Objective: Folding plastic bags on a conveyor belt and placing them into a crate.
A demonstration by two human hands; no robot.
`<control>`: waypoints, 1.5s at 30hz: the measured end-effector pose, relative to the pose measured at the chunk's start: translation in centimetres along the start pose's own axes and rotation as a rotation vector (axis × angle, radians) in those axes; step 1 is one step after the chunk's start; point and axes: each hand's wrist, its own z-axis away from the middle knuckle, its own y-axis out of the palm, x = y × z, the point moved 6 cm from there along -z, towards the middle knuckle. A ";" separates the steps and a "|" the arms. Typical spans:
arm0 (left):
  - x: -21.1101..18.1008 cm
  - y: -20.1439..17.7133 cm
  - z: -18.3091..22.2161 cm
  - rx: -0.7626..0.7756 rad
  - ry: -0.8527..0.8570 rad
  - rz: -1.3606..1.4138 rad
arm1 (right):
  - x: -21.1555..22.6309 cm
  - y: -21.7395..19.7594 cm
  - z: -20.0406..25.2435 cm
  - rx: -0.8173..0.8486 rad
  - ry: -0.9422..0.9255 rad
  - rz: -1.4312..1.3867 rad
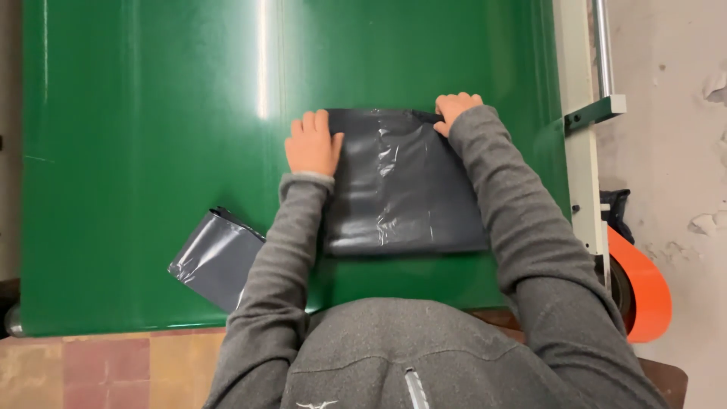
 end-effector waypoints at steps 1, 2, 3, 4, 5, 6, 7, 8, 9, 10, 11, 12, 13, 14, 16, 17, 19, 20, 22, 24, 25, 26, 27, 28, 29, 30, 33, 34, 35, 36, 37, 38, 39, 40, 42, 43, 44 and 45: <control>-2.4 -2.7 0.1 -0.055 0.011 -0.055 | 0.0 0.2 0.0 -0.032 -0.010 0.024; -3.0 -2.0 1.2 -0.058 0.017 -0.052 | -0.1 0.4 0.4 -0.038 -0.006 0.026; -2.8 0.1 2.5 0.155 -0.120 0.287 | 0.3 -0.1 0.9 -0.160 -0.086 -0.015; -3.2 2.3 4.6 0.379 -0.256 0.625 | 0.7 -0.1 1.7 -0.273 -0.166 -0.058; -1.9 4.8 5.3 0.384 -0.256 0.627 | 1.5 -0.9 3.7 -0.270 -0.162 -0.059; -0.3 8.6 7.1 0.544 -0.543 1.008 | 2.5 -2.2 6.2 -0.393 -0.214 -0.125; 0.7 12.2 9.4 0.694 -0.845 1.381 | 3.5 -3.6 8.8 -0.517 -0.265 -0.191; 0.6 9.9 9.7 0.700 -0.848 1.382 | 4.6 -4.3 12.2 -0.513 -0.260 -0.190; 0.7 7.7 10.0 0.649 -0.955 1.513 | 5.8 -5.7 16.0 -0.636 -0.296 -0.205; 0.8 5.5 10.2 0.591 -1.059 1.643 | 6.9 -7.2 19.7 -0.761 -0.334 -0.217; 2.1 6.2 11.1 0.596 -1.060 1.644 | 7.6 -6.2 22.0 -0.759 -0.329 -0.215; 3.2 6.7 11.7 0.568 -1.033 1.784 | 8.3 -5.3 24.2 -0.760 -0.315 -0.191; 4.2 7.1 12.3 0.536 -1.002 1.923 | 9.0 -4.3 26.4 -0.760 -0.300 -0.167; 5.0 7.5 12.8 0.539 -1.002 1.923 | 9.0 -2.3 27.2 -0.760 -0.298 -0.166; 6.3 7.9 13.2 0.529 -0.804 1.835 | 8.7 1.8 28.7 -0.725 -0.261 -0.190; 5.6 7.0 13.9 0.534 -0.803 1.835 | 8.8 2.7 29.0 -0.726 -0.257 -0.189; 6.0 4.9 15.5 0.375 -0.873 1.450 | 8.6 4.8 29.5 -0.710 -0.218 -0.205; 4.2 3.0 16.6 0.376 -0.866 1.448 | 8.6 5.0 29.7 -0.716 -0.217 -0.206; -0.1 -4.6 16.6 0.024 -0.204 0.658 | 8.3 5.4 29.9 -0.704 -0.173 -0.190; -4.1 -9.2 17.6 0.044 0.037 0.372 | 8.5 5.4 30.4 -0.703 -0.145 -0.162; -6.8 -11.2 18.5 0.060 0.266 0.085 | 8.7 5.5 30.6 -0.694 -0.123 -0.132; -5.9 -10.1 18.9 0.059 0.269 0.082 | 9.9 4.2 30.8 -0.698 -0.124 -0.134; -5.6 -8.1 19.6 0.185 0.379 -0.081 | 11.3 2.8 30.9 -0.690 -0.157 -0.114; -5.1 -6.1 20.7 0.317 0.487 -0.243 | 12.8 1.7 31.2 -0.675 -0.190 -0.097; -4.9 -5.6 20.7 0.321 0.487 -0.245 | 14.4 1.9 31.2 -0.673 -0.189 -0.101; -5.0 -4.1 20.9 0.467 0.537 -0.250 | 16.5 2.3 31.2 -0.599 -0.349 -0.185; -7.5 -3.1 19.5 0.739 0.618 -0.146 | 18.9 5.8 31.8 -0.519 -0.533 -0.305; -8.8 -3.2 19.0 0.866 0.637 -0.036 | 19.2 7.4 32.2 -0.509 -0.565 -0.344; -9.8 -2.8 17.4 0.866 0.645 -0.035 | 18.6 9.1 32.4 -0.513 -0.559 -0.342; -11.2 -2.5 16.4 0.952 0.609 0.215 | 17.7 10.7 32.8 -0.523 -0.510 -0.415; -12.5 -2.3 15.3 1.029 0.566 0.467 | 16.8 12.3 33.2 -0.533 -0.460 -0.487; -12.1 0.7 14.2 1.032 0.569 0.471 | 16.1 14.7 33.4 -0.532 -0.454 -0.485; -10.9 4.5 13.5 1.235 0.214 0.675 | 13.9 17.3 33.2 -0.533 -0.261 -0.734; -10.0 8.3 12.8 1.403 -0.159 0.865 | 11.5 20.0 32.8 -0.532 -0.063 -0.971; -8.5 12.8 11.6 1.372 -0.205 0.793 | 7.6 24.4 32.1 -0.575 0.062 -1.251; -7.4 15.0 11.1 1.340 -0.261 0.718 | 5.4 27.2 31.8 -0.605 0.192 -1.537; -8.0 14.3 10.8 1.340 -0.259 0.722 | 5.0 25.0 31.4 -0.606 0.192 -1.532; -8.5 13.1 9.7 1.184 -0.113 0.642 | 4.4 24.1 30.9 -0.558 0.364 -1.831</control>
